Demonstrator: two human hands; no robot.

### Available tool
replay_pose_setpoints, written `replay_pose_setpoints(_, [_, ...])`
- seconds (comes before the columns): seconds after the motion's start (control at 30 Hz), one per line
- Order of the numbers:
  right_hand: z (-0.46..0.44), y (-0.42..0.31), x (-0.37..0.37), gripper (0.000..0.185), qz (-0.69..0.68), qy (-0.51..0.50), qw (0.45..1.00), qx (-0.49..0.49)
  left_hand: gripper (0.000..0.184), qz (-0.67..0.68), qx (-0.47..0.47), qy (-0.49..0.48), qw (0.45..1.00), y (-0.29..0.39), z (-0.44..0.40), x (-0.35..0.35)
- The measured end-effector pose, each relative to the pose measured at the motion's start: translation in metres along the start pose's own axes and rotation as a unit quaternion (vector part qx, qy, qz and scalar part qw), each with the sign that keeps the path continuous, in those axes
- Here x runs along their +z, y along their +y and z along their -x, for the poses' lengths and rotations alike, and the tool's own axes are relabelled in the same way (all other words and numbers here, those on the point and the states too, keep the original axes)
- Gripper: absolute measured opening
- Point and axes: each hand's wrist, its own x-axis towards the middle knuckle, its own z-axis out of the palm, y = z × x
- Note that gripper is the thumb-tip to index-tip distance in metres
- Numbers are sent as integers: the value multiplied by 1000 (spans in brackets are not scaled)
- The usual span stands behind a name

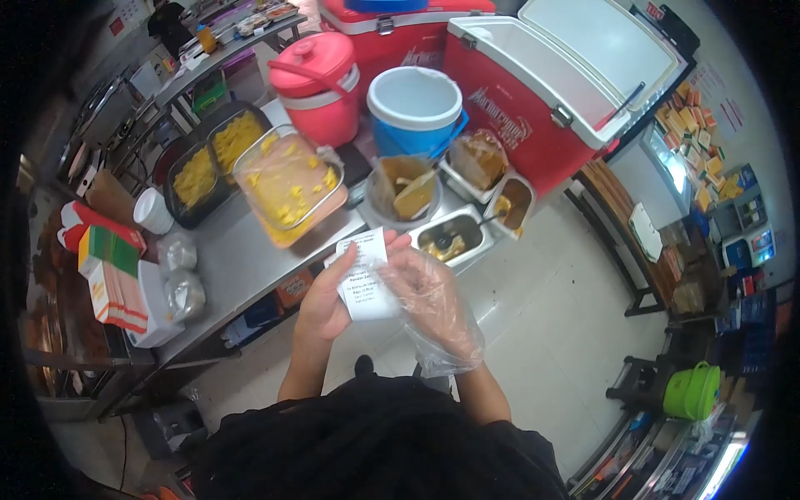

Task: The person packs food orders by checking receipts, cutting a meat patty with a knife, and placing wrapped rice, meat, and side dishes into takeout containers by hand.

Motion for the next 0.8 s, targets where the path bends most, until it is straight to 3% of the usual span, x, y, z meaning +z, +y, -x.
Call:
replay_pose_setpoints(0.07, [-36, 5, -40, 8, 5, -23, 1000, -10, 51, 93, 2, 14, 996, -6, -40, -1])
replay_pose_setpoints(0.13, [-79, -2, -79, 8, -59, -45, 997, -4, 51, 108, 18, 30, 994, -5, -85, -1])
replay_pose_setpoints(0.17, [-101, 2, -97, 8, -26, -20, 999, -42, 52, 112, 14, 33, 993, -4, -103, 1])
replay_pose_setpoints(0.2, [-116, -12, -115, 9, -49, -37, 998, 2, 52, 116, 7, 35, 993, -4, -119, 3])
replay_pose_setpoints(0.33, [-174, -27, -177, 8, -47, -54, 997, 24, 52, 149, -1, 41, 988, -1, -185, 18])
replay_pose_setpoints(0.5, [-218, -37, -199, 5, -11, -85, 995, 54, 49, 159, 25, 61, 985, -3, -233, 20])
replay_pose_setpoints(0.6, [-248, -44, -198, 9, -18, -126, 992, 24, 46, 60, 54, 165, 983, -2, -245, 20])
replay_pose_setpoints(0.67, [-284, -52, -195, 19, 24, -181, 982, 50, 47, 131, 78, 151, 977, 2, -246, 12])
replay_pose_setpoints(0.7, [-310, -51, -187, 23, 153, -164, 975, 10, 48, 131, 110, 114, 979, 6, -249, 14])
replay_pose_setpoints(0.73, [-343, -49, -176, 27, 277, -143, 950, -33, 48, 129, 118, 122, 977, 8, -247, 15])
replay_pose_setpoints(0.8, [-415, -15, -144, 32, 462, -194, 847, -175, 49, 117, 144, 135, 973, 13, -243, 15])
